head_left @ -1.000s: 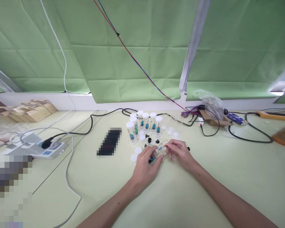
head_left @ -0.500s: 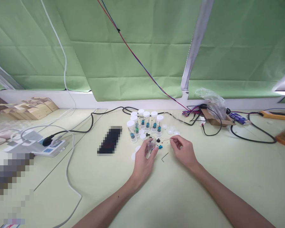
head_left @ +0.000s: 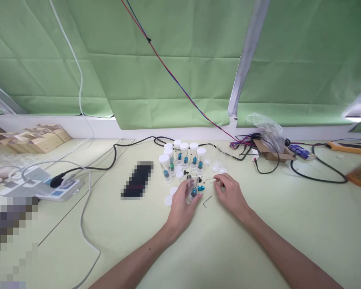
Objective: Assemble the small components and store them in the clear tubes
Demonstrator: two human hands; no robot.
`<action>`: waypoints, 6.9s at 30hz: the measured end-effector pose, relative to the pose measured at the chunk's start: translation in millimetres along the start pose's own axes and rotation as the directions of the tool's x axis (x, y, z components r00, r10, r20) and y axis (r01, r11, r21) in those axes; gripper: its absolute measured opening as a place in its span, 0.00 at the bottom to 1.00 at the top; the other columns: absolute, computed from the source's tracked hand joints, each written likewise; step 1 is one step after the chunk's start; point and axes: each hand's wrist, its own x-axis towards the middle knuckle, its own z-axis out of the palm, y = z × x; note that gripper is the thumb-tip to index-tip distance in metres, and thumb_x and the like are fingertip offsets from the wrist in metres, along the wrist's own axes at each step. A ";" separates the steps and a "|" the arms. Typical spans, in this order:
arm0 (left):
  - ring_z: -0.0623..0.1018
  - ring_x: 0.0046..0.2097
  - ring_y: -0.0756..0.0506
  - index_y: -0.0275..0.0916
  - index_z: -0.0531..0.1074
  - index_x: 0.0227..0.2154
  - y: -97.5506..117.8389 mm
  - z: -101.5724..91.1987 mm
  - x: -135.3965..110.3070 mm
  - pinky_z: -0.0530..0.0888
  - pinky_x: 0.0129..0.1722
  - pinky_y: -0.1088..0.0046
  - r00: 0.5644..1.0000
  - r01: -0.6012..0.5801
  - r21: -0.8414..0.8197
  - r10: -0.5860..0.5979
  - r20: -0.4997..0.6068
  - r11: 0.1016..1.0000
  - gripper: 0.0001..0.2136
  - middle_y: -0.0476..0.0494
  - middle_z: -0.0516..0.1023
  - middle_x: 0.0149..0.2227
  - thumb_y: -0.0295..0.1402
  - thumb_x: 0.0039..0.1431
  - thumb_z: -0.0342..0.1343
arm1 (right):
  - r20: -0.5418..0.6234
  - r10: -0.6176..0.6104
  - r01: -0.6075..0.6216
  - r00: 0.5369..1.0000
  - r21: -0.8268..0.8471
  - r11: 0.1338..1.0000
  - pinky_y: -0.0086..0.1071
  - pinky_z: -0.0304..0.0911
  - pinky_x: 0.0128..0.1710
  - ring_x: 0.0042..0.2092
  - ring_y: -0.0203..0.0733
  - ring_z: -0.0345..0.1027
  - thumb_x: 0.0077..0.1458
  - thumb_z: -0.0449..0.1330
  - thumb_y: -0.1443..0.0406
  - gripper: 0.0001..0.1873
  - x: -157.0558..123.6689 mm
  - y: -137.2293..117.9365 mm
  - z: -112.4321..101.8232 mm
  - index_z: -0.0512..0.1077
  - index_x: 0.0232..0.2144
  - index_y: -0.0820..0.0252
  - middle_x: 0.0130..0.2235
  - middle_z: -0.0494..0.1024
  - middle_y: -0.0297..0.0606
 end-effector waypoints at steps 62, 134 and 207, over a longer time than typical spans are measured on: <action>0.70 0.34 0.47 0.38 0.72 0.36 11.2 -23.8 7.7 0.66 0.36 0.71 0.984 -0.030 -0.184 -0.003 -0.179 0.982 0.19 0.45 0.71 0.31 0.44 0.66 0.41 | 0.118 -0.082 0.088 0.990 -0.050 0.995 0.46 0.62 0.48 0.47 0.50 0.63 0.59 0.54 0.68 0.15 -11.7 -12.9 16.5 0.66 0.49 0.59 0.44 0.70 0.44; 0.67 0.29 0.47 0.38 0.75 0.40 13.8 -16.2 4.4 0.64 0.28 0.72 0.999 -0.031 0.141 0.032 -0.008 0.989 0.16 0.46 0.73 0.28 0.45 0.56 0.55 | 0.409 -0.266 0.348 0.873 -0.142 0.927 0.38 0.63 0.36 0.38 0.46 0.63 0.63 0.51 0.70 0.07 -3.8 -16.9 1.4 0.65 0.32 0.58 0.34 0.69 0.39; 0.64 0.26 0.51 0.38 0.73 0.32 14.6 -11.9 -2.3 0.61 0.26 0.74 0.978 -0.184 0.309 0.141 0.157 0.933 0.09 0.52 0.65 0.23 0.39 0.54 0.57 | -0.217 -0.277 0.318 0.936 0.182 0.931 0.33 0.64 0.32 0.34 0.38 0.68 0.60 0.55 0.73 0.15 -2.5 -19.3 -3.5 0.74 0.46 0.55 0.36 0.71 0.40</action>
